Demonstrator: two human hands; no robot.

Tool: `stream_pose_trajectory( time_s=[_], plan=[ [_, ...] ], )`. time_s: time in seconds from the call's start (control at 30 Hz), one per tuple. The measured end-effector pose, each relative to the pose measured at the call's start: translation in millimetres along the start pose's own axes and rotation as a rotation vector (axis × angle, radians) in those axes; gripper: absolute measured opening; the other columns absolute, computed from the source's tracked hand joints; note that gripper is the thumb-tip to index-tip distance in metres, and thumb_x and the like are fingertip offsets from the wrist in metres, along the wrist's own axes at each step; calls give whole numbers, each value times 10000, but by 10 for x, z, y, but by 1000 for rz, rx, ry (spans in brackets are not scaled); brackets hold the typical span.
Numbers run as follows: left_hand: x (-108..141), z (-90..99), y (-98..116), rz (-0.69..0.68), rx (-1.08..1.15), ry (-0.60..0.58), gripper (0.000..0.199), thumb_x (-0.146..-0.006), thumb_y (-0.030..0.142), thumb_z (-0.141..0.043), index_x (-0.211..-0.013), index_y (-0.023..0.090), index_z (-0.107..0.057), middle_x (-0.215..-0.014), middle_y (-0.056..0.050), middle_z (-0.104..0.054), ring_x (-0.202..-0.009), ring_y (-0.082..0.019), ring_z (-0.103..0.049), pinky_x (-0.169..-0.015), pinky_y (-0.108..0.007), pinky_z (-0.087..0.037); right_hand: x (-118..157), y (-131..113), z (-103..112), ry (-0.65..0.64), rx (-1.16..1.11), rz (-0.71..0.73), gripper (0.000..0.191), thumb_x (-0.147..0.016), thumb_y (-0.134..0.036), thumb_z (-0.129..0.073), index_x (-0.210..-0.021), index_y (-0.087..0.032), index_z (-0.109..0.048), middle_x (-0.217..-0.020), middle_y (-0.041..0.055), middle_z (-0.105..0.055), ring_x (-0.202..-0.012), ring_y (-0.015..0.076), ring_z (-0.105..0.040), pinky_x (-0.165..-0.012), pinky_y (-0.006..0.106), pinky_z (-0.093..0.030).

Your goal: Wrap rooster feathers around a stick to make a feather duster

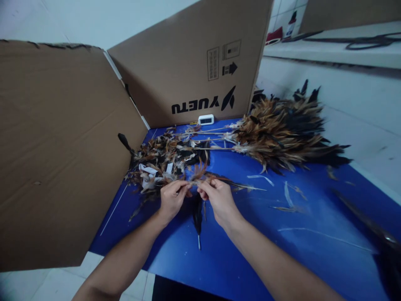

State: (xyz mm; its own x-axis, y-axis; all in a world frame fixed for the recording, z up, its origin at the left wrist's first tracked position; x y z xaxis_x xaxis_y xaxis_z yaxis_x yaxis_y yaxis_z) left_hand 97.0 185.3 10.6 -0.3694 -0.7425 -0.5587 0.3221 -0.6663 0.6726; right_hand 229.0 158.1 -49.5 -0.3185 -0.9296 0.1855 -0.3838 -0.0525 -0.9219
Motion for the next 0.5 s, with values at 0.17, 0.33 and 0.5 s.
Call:
stream_pose_trajectory(
  time_s=[0.17,0.33,0.5],
  plan=[
    [-4,34,-35,58,29,19,159,-863,244,-539,-797,167,-662,-582,-5,-636,-511,-121,-606,-571,-228,-482,23,-9,-115,-83,55,39,253,-591,-327,-748,-715,-143,-627,-590,-14,-586,-531,98,-474,-499,236,-344],
    [16,13,84,-85,-85,13,160,-876,187,-499,-841,166,-654,-638,-19,-651,-551,-121,-611,-597,-229,-489,22,-17,-71,-7,148,92,306,-588,-389,-752,-734,-142,-644,-604,2,-614,-540,119,-504,-510,253,-371],
    [60,-21,201,-231,-238,14,192,-885,136,-452,-876,143,-644,-657,-39,-662,-608,-141,-624,-631,-247,-505,11,-37,-23,36,195,146,296,-609,-417,-732,-670,-146,-632,-558,-1,-598,-505,117,-498,-492,257,-383]
  ],
)
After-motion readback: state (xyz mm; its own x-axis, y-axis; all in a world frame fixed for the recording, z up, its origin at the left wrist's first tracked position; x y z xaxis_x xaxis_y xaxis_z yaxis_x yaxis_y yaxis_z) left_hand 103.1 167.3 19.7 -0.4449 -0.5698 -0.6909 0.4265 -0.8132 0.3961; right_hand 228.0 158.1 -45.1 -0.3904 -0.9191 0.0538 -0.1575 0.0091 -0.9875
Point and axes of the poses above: each hand's wrist, its own x-axis away from the middle knuckle, its own z-axis out of the back of the hand, y = z × x, the point moved 10 cm from there along -x, towards the middle knuckle
